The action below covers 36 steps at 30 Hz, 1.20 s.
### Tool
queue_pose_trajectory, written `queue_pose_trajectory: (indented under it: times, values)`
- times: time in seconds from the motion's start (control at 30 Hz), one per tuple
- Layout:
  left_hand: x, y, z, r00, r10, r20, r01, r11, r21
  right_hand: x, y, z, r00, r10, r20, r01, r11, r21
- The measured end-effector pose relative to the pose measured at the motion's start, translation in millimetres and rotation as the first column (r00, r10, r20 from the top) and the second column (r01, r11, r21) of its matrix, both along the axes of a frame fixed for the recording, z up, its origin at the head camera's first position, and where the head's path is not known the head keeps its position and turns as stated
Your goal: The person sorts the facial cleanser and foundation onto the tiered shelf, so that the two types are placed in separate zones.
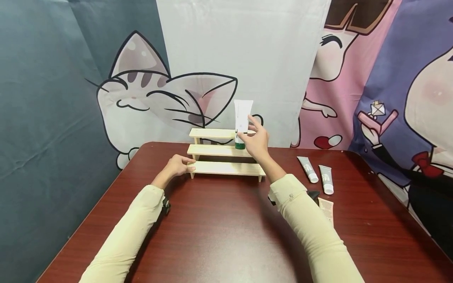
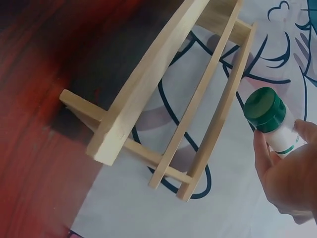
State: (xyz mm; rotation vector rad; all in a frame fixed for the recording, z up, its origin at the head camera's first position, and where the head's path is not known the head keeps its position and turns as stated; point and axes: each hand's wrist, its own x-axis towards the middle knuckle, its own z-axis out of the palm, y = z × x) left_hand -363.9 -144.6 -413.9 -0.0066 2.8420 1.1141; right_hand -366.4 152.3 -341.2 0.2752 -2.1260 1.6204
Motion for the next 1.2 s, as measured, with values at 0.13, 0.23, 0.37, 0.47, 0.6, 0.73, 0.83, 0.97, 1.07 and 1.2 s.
queue_pose_trajectory:
  times: [0.13, 0.23, 0.37, 0.47, 0.6, 0.73, 0.83, 0.97, 1.07, 1.2]
  values:
    - [-1.3, 0.0, -0.4, 1.0, 0.004, 0.0, -0.004, 1.0, -0.004, -6.0, -8, 2.5, 1.0, 0.013, -0.027, -0.013, 1.0, 0.009]
    - [-1.6, 0.6, -0.5, 1.0, 0.001, -0.003, -0.001, 1.0, -0.009, -11.1, -13, 4.1, 0.999, 0.006, -0.04, -0.005, 1.0, 0.009]
    - [-1.7, 2.0, -0.3, 1.0, -0.015, -0.019, 0.014, 1.0, -0.02, -16.9, -21, 6.4, 0.999, -0.005, -0.036, 0.005, 1.0, 0.001]
    - [-1.7, 2.2, 0.4, 1.0, -0.008, -0.023, 0.008, 1.0, -0.017, -20.4, -28, 7.9, 0.999, 0.0, -0.037, 0.0, 1.0, -0.008]
    - [-0.7, 1.3, 1.2, 1.0, 0.005, -0.011, -0.005, 1.0, -0.012, -23.6, -37, 9.5, 0.999, 0.031, -0.04, -0.033, 0.999, -0.031]
    - [-0.4, 0.3, 0.8, 1.0, -0.002, -0.013, 0.002, 1.0, -0.013, -26.7, -42, 9.7, 0.999, 0.046, -0.029, -0.048, 0.998, -0.044]
    - [-1.2, -1.3, -0.3, 1.0, -0.004, -0.022, 0.004, 1.0, -0.013, -29.5, -46, 9.2, 0.999, 0.051, -0.014, -0.051, 0.998, -0.037]
    - [-2.5, -3.1, -1.4, 1.0, 0.0, -0.017, 0.0, 1.0, -0.01, -33.6, -51, 9.6, 0.998, 0.055, -0.006, -0.055, 0.998, -0.029]
    - [-2.7, -2.9, -0.8, 1.0, -0.003, -0.011, 0.003, 1.0, -0.007, -37.4, -54, 10.2, 0.999, 0.053, -0.01, -0.053, 0.998, -0.036]
    - [-2.7, -1.2, 0.9, 1.0, -0.006, -0.006, 0.006, 1.0, -0.003, -41.4, -59, 10.8, 0.999, 0.047, -0.004, -0.048, 0.998, -0.05]
